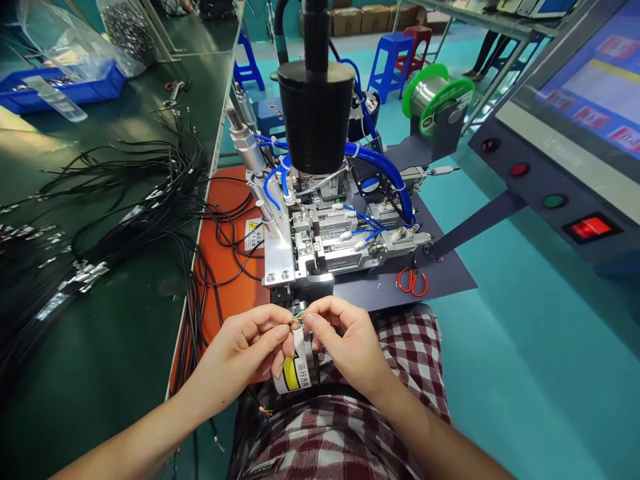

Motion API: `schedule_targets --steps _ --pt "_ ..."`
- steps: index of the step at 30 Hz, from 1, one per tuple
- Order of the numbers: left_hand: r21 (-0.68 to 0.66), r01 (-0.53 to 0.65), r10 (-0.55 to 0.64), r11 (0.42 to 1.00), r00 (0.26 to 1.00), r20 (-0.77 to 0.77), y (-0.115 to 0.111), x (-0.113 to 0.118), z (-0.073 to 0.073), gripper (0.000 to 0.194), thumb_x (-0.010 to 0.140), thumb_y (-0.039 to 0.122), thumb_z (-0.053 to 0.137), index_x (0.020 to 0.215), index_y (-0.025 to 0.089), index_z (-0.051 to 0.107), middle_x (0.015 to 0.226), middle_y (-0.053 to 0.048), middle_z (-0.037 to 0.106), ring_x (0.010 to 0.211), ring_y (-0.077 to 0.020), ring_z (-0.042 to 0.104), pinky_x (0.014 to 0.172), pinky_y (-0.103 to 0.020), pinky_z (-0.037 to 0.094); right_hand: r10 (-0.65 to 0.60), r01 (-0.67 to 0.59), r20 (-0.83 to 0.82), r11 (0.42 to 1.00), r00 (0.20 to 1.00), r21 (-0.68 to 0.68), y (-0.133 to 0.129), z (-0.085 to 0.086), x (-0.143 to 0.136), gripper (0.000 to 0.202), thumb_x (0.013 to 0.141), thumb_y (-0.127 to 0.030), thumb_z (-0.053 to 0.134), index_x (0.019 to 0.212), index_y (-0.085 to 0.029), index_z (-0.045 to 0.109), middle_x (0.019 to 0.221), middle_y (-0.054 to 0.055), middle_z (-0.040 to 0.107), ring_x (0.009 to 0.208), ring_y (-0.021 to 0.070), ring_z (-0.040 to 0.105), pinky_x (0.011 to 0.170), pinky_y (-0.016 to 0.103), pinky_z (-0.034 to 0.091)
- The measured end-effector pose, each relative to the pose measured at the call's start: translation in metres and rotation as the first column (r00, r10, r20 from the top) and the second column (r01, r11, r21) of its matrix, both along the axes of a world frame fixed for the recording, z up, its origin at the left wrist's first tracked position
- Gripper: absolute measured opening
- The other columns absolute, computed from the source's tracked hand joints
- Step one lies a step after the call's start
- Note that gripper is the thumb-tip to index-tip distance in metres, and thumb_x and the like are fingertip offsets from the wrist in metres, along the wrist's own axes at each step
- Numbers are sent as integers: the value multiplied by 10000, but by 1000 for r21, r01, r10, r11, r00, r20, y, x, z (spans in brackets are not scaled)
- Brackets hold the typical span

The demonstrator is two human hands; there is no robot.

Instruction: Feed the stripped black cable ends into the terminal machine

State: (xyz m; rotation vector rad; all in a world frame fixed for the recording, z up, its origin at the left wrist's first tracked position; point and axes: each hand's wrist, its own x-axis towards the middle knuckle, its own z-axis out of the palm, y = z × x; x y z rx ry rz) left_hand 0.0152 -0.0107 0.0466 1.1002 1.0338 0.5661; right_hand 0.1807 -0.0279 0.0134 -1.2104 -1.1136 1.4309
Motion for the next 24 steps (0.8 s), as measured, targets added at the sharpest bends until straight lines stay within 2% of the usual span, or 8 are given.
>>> schedule_targets --steps 4,8,12,15,18,22,24 --pt "-34 -48 51 998 995 81 -2 3 -6 155 881 307 536 908 154 530 616 36 542 438 -39 419 423 -149 305 -68 68 106 998 992 4 -9 -3 -11 175 895 -332 565 787 -194 574 676 -22 577 516 108 528 496 221 430" --pt "-58 -89 96 994 989 116 -4 4 -11 228 867 300 563 1056 188 504 623 53 523 439 -40 406 408 -144 282 -93 77 279 995 956 66 -15 -2 -18 166 915 -285 521 778 -199 560 684 -6 575 562 129 531 531 239 429" --pt "-66 -120 124 991 990 63 -5 5 -10 232 829 352 614 991 197 553 486 89 426 396 -59 380 396 -164 304 -69 43 344 996 936 84 -18 -1 -18 168 916 -264 501 768 -204 553 684 1 576 569 136 522 529 243 417" --pt "-63 -177 179 982 984 26 -6 5 -9 217 806 376 644 885 199 547 422 101 376 367 -64 356 374 -165 274 -57 28 370 996 927 84 -20 1 -18 176 912 -260 502 750 -203 544 675 0 572 580 136 522 541 243 411" --pt "-93 -190 192 977 981 16 -8 6 -9 219 841 394 602 830 198 505 392 104 356 357 -48 286 373 -160 207 -32 25 312 999 950 26 -21 3 -19 188 905 -284 514 737 -200 535 644 -12 549 569 130 509 535 239 405" --pt "-167 -179 191 969 980 58 -9 7 -10 216 885 396 540 831 200 468 411 113 332 376 -38 207 385 -161 171 43 -39 19 984 999 -172 -18 6 -19 242 884 -375 531 722 -198 496 546 -59 465 470 100 446 467 219 371" --pt "-189 -187 203 964 977 66 -8 8 -10 215 887 384 538 816 194 467 425 113 329 381 -32 197 393 -159 173 46 -59 -68 977 997 -207 -17 6 -20 266 867 -401 548 713 -194 482 536 -70 450 451 88 426 459 212 362"
